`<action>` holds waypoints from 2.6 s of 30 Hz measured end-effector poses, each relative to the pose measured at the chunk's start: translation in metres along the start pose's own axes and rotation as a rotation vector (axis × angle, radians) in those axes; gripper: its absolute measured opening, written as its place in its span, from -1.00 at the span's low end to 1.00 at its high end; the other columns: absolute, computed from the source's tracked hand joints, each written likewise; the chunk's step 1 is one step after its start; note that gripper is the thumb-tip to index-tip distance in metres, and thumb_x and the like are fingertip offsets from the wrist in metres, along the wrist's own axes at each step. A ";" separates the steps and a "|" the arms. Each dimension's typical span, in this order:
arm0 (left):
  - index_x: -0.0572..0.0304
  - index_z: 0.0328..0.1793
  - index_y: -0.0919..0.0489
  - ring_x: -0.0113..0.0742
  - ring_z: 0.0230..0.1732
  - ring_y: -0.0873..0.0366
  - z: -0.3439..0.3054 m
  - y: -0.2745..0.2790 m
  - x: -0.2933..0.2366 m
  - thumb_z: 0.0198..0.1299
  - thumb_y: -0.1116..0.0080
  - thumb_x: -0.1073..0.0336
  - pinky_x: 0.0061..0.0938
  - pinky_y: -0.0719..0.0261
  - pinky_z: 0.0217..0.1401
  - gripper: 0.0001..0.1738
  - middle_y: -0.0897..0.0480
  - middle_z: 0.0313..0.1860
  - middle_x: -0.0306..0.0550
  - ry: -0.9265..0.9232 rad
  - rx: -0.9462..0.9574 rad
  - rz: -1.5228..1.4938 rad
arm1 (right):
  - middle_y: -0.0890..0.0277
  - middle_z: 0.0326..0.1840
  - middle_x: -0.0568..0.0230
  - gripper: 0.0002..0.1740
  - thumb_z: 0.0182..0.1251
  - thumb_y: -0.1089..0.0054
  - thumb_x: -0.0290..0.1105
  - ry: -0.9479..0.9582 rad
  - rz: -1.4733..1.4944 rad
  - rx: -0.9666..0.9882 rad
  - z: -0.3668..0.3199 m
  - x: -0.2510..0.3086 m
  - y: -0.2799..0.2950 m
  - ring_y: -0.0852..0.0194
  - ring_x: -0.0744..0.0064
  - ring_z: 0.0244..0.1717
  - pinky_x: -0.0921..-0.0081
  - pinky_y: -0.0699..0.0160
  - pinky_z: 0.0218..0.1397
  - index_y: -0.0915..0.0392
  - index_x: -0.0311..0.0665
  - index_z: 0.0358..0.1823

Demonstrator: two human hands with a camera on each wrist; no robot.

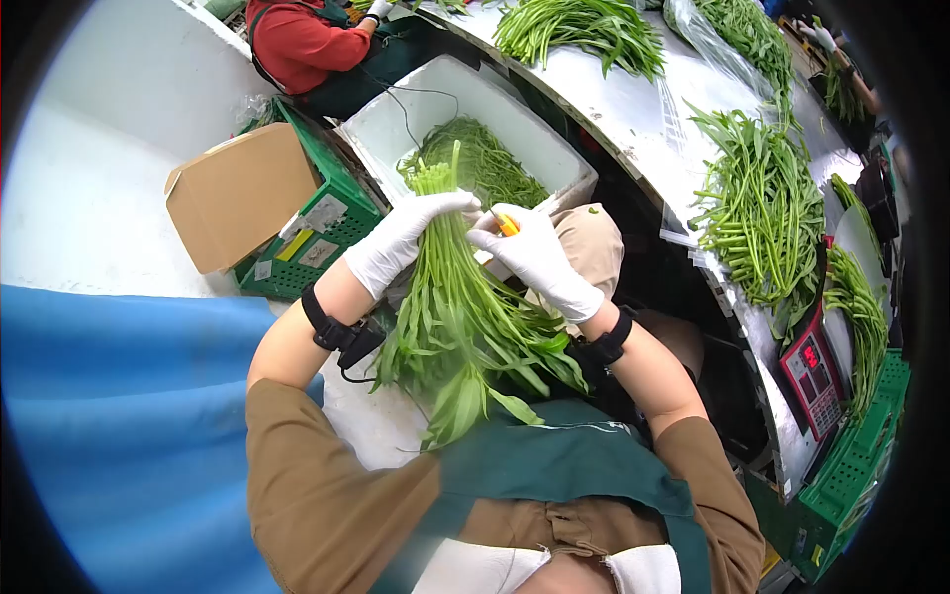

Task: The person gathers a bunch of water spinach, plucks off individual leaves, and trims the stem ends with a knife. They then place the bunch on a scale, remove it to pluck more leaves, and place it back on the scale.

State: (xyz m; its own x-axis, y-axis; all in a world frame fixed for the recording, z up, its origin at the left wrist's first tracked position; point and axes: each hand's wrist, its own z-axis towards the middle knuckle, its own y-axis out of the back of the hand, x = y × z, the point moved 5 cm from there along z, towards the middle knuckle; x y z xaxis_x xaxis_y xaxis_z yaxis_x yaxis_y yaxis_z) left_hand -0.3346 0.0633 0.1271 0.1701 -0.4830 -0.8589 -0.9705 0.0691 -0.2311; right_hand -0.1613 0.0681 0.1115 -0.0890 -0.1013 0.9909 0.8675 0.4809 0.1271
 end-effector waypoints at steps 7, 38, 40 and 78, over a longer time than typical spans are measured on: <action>0.13 -0.19 -0.58 -0.41 -0.26 -0.64 0.000 -0.013 0.001 0.33 -0.25 0.17 -0.44 -0.65 -0.13 -0.80 -0.62 -0.33 -0.23 0.094 0.039 0.034 | -0.49 -0.49 0.36 -0.81 0.26 -0.29 -0.33 0.054 -0.011 -0.103 -0.007 0.007 0.038 -0.38 0.63 -0.40 0.55 -0.43 -0.25 -0.56 -0.31 -0.33; 0.28 -0.03 -0.72 -0.48 -0.18 -0.63 -0.030 -0.053 -0.017 0.26 -0.28 0.23 -0.52 -0.57 -0.08 -0.72 -0.72 -0.21 -0.17 -0.320 -0.013 0.338 | -0.52 -0.49 0.17 -0.80 0.17 -0.42 -0.33 0.312 -0.238 -0.072 -0.015 0.041 0.033 -0.51 0.19 -0.46 0.39 -0.47 -0.33 -0.56 -0.24 -0.40; 0.27 -0.01 -0.67 -0.49 -0.15 -0.63 -0.032 -0.053 -0.020 0.25 -0.31 0.26 -0.52 -0.59 -0.05 -0.73 -0.70 -0.18 -0.19 -0.312 0.018 0.376 | -0.50 -0.50 0.19 -0.80 0.17 -0.42 -0.38 0.358 -0.272 -0.043 -0.016 0.046 0.034 -0.48 0.23 -0.47 0.43 -0.45 -0.33 -0.52 -0.25 -0.41; 0.15 -0.30 -0.48 -0.40 -0.53 -0.41 -0.021 -0.072 -0.004 0.25 -0.18 0.21 -0.45 -0.36 -0.38 -0.80 -0.39 -0.57 -0.29 0.107 0.334 -0.138 | -0.55 -0.15 0.19 -0.66 0.38 -0.26 -0.11 0.379 -0.254 -0.025 -0.026 0.058 0.083 -0.60 0.19 -0.11 0.39 -0.55 -0.01 -0.53 -0.21 -0.03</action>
State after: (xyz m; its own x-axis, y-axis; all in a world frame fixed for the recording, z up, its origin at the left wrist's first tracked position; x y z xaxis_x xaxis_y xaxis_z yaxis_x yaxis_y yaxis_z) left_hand -0.2693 0.0422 0.1568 0.2595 -0.5953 -0.7605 -0.8272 0.2694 -0.4932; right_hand -0.0814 0.0794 0.1780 -0.1189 -0.5270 0.8415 0.8535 0.3789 0.3578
